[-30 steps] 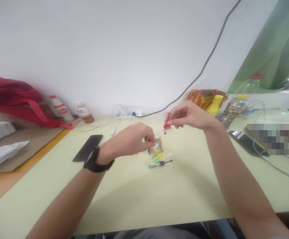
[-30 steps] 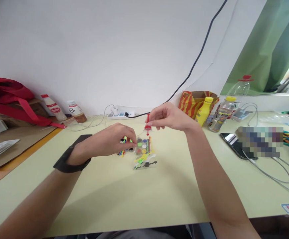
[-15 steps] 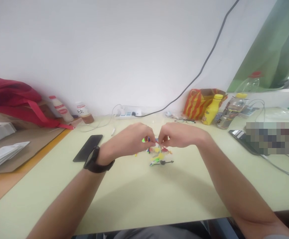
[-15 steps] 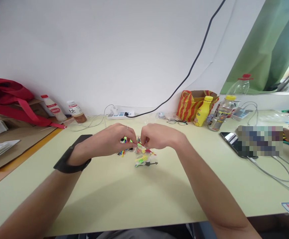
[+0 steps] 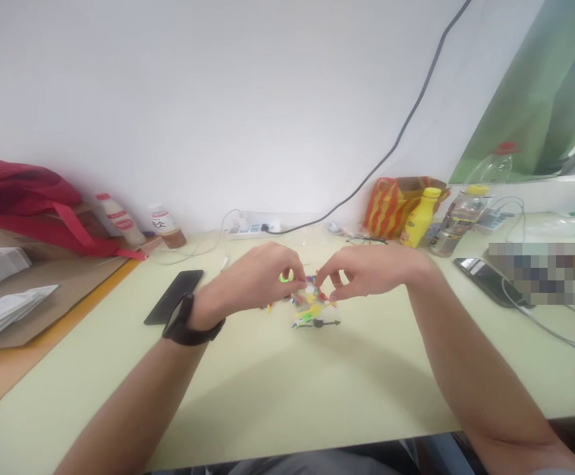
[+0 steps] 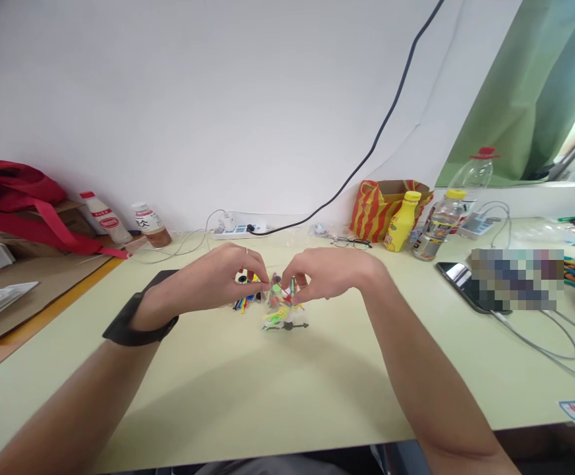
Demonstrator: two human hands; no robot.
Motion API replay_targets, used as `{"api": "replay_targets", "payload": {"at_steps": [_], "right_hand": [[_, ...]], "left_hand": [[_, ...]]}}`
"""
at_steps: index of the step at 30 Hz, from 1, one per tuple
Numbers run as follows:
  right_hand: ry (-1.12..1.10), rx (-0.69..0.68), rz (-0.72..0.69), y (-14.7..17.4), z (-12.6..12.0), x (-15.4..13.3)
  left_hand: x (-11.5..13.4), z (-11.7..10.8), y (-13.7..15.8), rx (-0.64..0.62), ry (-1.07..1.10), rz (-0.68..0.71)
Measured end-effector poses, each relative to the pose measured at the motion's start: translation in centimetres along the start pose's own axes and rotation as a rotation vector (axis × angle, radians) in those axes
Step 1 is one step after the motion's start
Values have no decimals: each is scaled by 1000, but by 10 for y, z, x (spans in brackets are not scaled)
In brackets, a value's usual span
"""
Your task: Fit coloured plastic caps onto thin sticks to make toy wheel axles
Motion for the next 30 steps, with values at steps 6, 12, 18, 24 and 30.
{"api": "replay_targets", "payload": {"at_steps": [6, 12, 18, 24, 30], "right_hand": [[-2, 71, -97, -2, 2, -1], [-18, 151, -115, 0, 4, 0], [-19, 97, -121, -6, 7, -1], [6, 391, -168, 8, -6, -3], [-54, 578, -231, 11, 17, -5]], "left_hand": [[2, -3, 0, 46, -27, -4], [3, -5, 0, 93, -39, 13], [1, -4, 1, 50, -37, 21], [3, -32, 16, 253, 51, -50], [8, -40, 30, 556, 157, -83]]}}
Point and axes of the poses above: each hand's wrist, its own y-axis away from the middle knuckle, its own z-axis out of the palm, x = y × z, the point moved 2 cm from there along -y, towards the middle knuckle, and after that the axes turned 3 degrees about -x, right-handed, at the moved point
